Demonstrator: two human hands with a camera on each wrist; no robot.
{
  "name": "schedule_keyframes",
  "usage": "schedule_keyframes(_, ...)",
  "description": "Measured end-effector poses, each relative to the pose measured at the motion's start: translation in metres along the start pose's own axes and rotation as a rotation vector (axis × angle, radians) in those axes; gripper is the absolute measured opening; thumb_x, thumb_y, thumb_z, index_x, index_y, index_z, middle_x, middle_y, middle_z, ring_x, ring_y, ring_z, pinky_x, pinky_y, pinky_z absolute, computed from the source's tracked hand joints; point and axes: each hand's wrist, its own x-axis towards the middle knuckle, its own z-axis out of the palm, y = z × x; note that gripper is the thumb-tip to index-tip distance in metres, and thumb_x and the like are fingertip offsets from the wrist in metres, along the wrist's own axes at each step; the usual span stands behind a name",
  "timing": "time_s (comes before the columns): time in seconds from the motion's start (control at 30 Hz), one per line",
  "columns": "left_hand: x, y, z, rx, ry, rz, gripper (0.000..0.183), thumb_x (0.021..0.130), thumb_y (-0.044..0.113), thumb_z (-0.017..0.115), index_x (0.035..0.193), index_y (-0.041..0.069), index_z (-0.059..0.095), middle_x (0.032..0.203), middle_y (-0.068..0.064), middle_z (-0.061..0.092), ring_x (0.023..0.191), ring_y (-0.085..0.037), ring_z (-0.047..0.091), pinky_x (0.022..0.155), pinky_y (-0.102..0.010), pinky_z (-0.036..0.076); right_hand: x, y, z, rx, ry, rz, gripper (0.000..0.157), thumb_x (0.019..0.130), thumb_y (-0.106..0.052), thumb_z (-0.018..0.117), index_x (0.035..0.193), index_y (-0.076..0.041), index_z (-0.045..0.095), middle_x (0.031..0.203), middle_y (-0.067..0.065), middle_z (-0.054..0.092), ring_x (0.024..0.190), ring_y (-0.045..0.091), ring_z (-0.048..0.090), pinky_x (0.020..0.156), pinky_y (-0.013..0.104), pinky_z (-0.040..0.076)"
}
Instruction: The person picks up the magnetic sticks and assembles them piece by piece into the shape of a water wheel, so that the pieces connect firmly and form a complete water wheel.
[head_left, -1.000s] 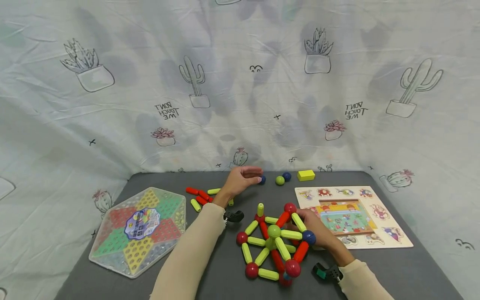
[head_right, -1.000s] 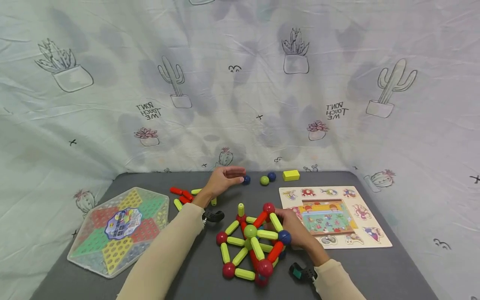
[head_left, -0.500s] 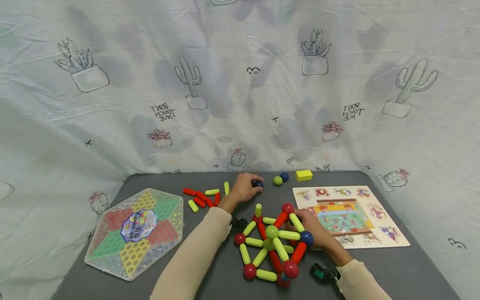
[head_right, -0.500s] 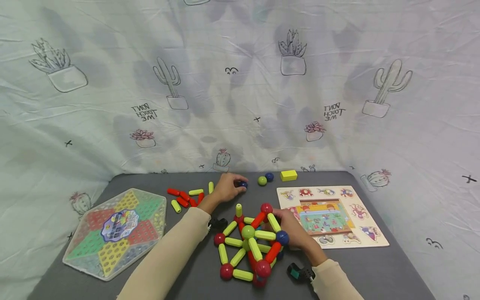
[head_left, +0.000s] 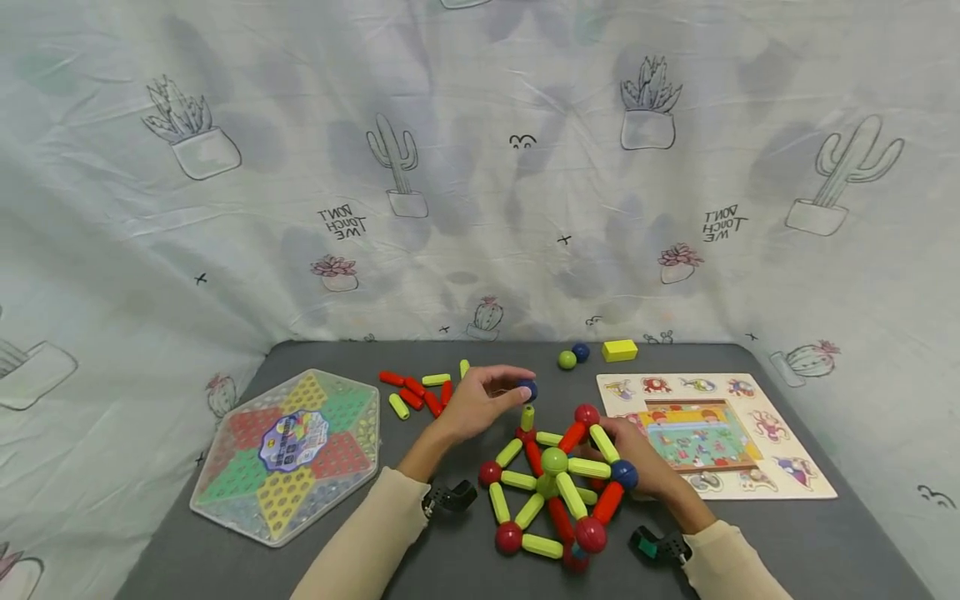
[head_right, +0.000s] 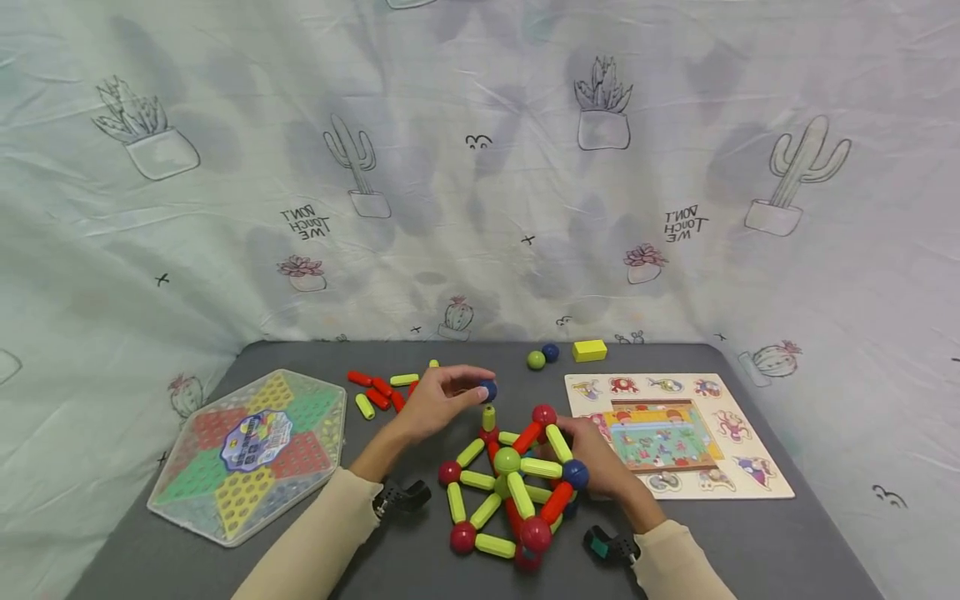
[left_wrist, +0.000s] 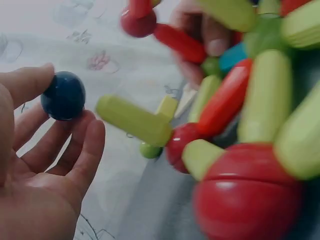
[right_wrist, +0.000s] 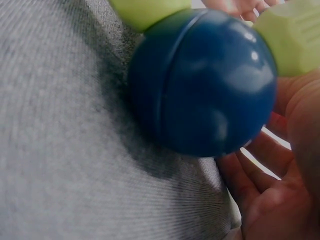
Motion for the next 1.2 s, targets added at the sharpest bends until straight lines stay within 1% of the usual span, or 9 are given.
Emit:
schedule_keyframes(0.17, -0.011, 0.002, 0.009, 0.061, -0.026, 0.0, 0.034, 0.108, 0.02, 0.072, 0.14, 0.008, 0.073, 0.129, -0.012, 0.076, 0.111, -0.019, 0.077, 0.098, -0.028, 0.062, 0.001, 0.002, 0.0, -0.007, -0.002, 0.012, 0.006, 0.101, -0.011, 0.078, 0.107, -0.01, 0.077, 0.083, -0.002, 0.066, 0.074, 0.007, 0.061, 0.068, 0.024, 0.051)
schedule_keyframes(0.37, -0.018, -0.003, 0.01, 0.052, -0.033, -0.009, 0.045, 0.108, 0.026, 0.072, 0.151, 0.014, 0.065, 0.141, -0.01, 0.071, 0.122, -0.023, 0.072, 0.105, -0.029, 0.059, 0.002, 0.005, 0.001, -0.013, -0.012, 0.029, 0.005, 0.102, -0.012, 0.078, 0.106, -0.01, 0.076, 0.082, -0.002, 0.061, 0.075, 0.007, 0.058, 0.068, 0.024, 0.048)
schedule_keyframes(0.57, -0.03, -0.02, 0.004, -0.027, -0.081, -0.006, 0.052, 0.105, 0.005, 0.063, 0.156, 0.0, 0.056, 0.149, -0.024, 0.065, 0.135, -0.04, 0.066, 0.107, -0.029, 0.058, 0.002, 0.004, 0.003, -0.048, 0.019, -0.035, 0.013, 0.101, -0.011, 0.078, 0.114, -0.011, 0.077, 0.089, -0.001, 0.066, 0.079, 0.008, 0.061, 0.071, 0.024, 0.05)
schedule_keyframes(0.63, -0.033, -0.026, 0.003, 0.016, -0.115, -0.004, 0.051, 0.1, -0.002, 0.061, 0.151, -0.002, 0.06, 0.141, -0.024, 0.069, 0.128, -0.038, 0.069, 0.103, -0.028, 0.059, 0.001, 0.004, 0.005, -0.083, 0.053, -0.065, 0.019, 0.101, -0.011, 0.08, 0.12, -0.012, 0.076, 0.095, -0.002, 0.07, 0.082, 0.008, 0.062, 0.074, 0.023, 0.052)
schedule_keyframes(0.77, -0.036, -0.034, 0.003, 0.198, -0.165, -0.003, 0.036, 0.099, 0.0, 0.066, 0.134, 0.004, 0.073, 0.122, -0.013, 0.077, 0.104, -0.018, 0.072, 0.093, -0.023, 0.058, 0.002, 0.004, 0.008, -0.118, 0.087, -0.112, 0.023, 0.1, -0.011, 0.081, 0.122, -0.015, 0.075, 0.097, -0.003, 0.071, 0.082, 0.008, 0.063, 0.074, 0.023, 0.053)
schedule_keyframes(0.9, -0.04, -0.038, 0.0, 0.248, -0.186, -0.007, 0.02, 0.1, 0.008, 0.077, 0.12, 0.009, 0.08, 0.109, -0.006, 0.08, 0.089, -0.006, 0.069, 0.082, -0.023, 0.058, 0.004, 0.005, 0.01, -0.072, 0.043, -0.134, 0.017, 0.101, -0.008, 0.079, 0.114, -0.017, 0.075, 0.086, 0.0, 0.068, 0.074, 0.01, 0.061, 0.068, 0.023, 0.051)
schedule_keyframes(1.03, -0.045, -0.038, -0.009, 0.243, -0.247, -0.007, 0.014, 0.099, 0.011, 0.081, 0.112, 0.015, 0.082, 0.101, 0.001, 0.081, 0.086, -0.004, 0.069, 0.082, -0.023, 0.058, 0.004, 0.006, 0.011, -0.001, -0.022, -0.119, 0.017, 0.103, -0.007, 0.075, 0.116, -0.017, 0.078, 0.09, 0.0, 0.074, 0.077, 0.009, 0.065, 0.071, 0.024, 0.055)
schedule_keyframes(1.13, -0.048, -0.037, -0.02, 0.192, -0.302, -0.01, 0.016, 0.098, 0.008, 0.079, 0.112, 0.014, 0.082, 0.101, 0.001, 0.081, 0.088, -0.005, 0.072, 0.085, -0.025, 0.061, 0.005, 0.006, 0.012, 0.04, -0.076, -0.123, 0.019, 0.105, -0.009, 0.072, 0.123, -0.014, 0.079, 0.098, -0.001, 0.079, 0.08, 0.008, 0.067, 0.074, 0.024, 0.058)
schedule_keyframes(1.2, -0.049, -0.038, -0.028, 0.13, -0.297, -0.003, 0.021, 0.098, 0.004, 0.076, 0.117, 0.009, 0.082, 0.107, -0.005, 0.082, 0.093, -0.01, 0.076, 0.088, -0.027, 0.062, 0.005, 0.006, 0.014, 0.074, -0.116, -0.123, 0.022, 0.107, -0.009, 0.07, 0.127, -0.01, 0.079, 0.104, -0.001, 0.081, 0.082, 0.008, 0.067, 0.075, 0.024, 0.059)
